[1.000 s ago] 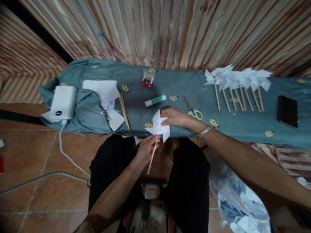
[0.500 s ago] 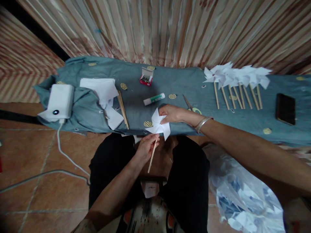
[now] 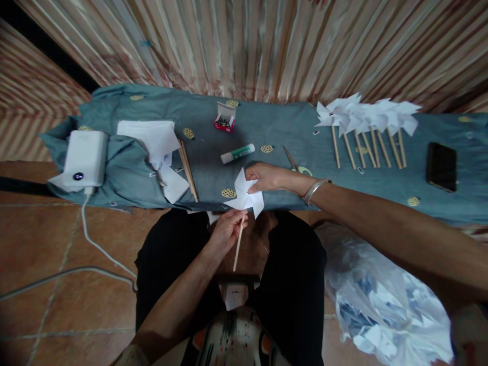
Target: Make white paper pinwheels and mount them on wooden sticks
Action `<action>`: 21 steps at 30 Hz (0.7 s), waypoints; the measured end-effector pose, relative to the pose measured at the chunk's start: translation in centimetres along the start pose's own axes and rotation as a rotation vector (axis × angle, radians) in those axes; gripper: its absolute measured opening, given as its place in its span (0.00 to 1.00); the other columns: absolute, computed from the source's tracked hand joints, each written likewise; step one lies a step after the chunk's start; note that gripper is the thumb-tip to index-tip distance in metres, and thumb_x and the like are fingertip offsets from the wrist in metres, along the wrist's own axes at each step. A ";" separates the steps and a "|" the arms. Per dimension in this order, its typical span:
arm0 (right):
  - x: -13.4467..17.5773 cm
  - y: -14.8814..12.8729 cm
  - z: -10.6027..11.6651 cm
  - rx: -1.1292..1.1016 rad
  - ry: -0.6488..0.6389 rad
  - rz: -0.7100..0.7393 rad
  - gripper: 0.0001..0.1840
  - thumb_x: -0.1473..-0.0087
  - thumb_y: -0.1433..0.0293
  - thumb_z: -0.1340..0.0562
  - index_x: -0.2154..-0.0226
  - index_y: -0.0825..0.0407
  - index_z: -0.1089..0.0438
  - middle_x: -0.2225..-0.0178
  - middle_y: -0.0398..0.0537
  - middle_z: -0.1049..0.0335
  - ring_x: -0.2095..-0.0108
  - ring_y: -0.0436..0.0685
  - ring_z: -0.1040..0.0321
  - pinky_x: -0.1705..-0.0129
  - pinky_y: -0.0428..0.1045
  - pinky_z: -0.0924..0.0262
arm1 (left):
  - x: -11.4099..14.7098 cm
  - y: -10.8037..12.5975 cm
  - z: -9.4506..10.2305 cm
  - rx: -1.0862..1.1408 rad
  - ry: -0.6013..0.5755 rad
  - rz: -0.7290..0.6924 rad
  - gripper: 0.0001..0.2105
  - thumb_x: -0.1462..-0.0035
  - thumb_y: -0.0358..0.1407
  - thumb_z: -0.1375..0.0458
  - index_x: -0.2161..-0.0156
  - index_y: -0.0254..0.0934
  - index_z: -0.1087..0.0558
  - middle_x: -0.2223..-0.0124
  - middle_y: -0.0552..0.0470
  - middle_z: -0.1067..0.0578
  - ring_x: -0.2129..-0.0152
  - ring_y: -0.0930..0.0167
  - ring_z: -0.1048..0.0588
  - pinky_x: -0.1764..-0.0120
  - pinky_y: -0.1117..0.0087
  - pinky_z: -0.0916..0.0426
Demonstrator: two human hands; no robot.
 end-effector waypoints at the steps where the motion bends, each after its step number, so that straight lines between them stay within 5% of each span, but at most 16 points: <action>1: 0.0 -0.2 0.0 0.007 -0.003 0.000 0.12 0.63 0.70 0.32 0.73 0.53 0.33 0.70 0.44 0.26 0.66 0.55 0.29 0.61 0.50 0.36 | 0.0 0.0 0.0 -0.006 0.001 -0.001 0.13 0.69 0.33 0.27 0.79 0.32 0.27 0.79 0.54 0.28 0.80 0.79 0.33 0.74 0.75 0.41; 21: -0.6 -0.8 0.9 0.337 0.055 -0.052 0.08 0.63 0.69 0.32 0.76 0.51 0.31 0.74 0.42 0.27 0.70 0.54 0.32 0.70 0.47 0.41 | -0.1 0.2 0.0 -0.033 0.019 0.005 0.09 0.67 0.31 0.30 0.76 0.32 0.25 0.78 0.55 0.27 0.81 0.79 0.32 0.77 0.76 0.40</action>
Point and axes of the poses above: each hand's wrist, its own x-axis away from the middle knuckle, its own z-axis out of the back of the hand, y = z × x, the point moved 10 cm from there along -x, towards the middle knuckle
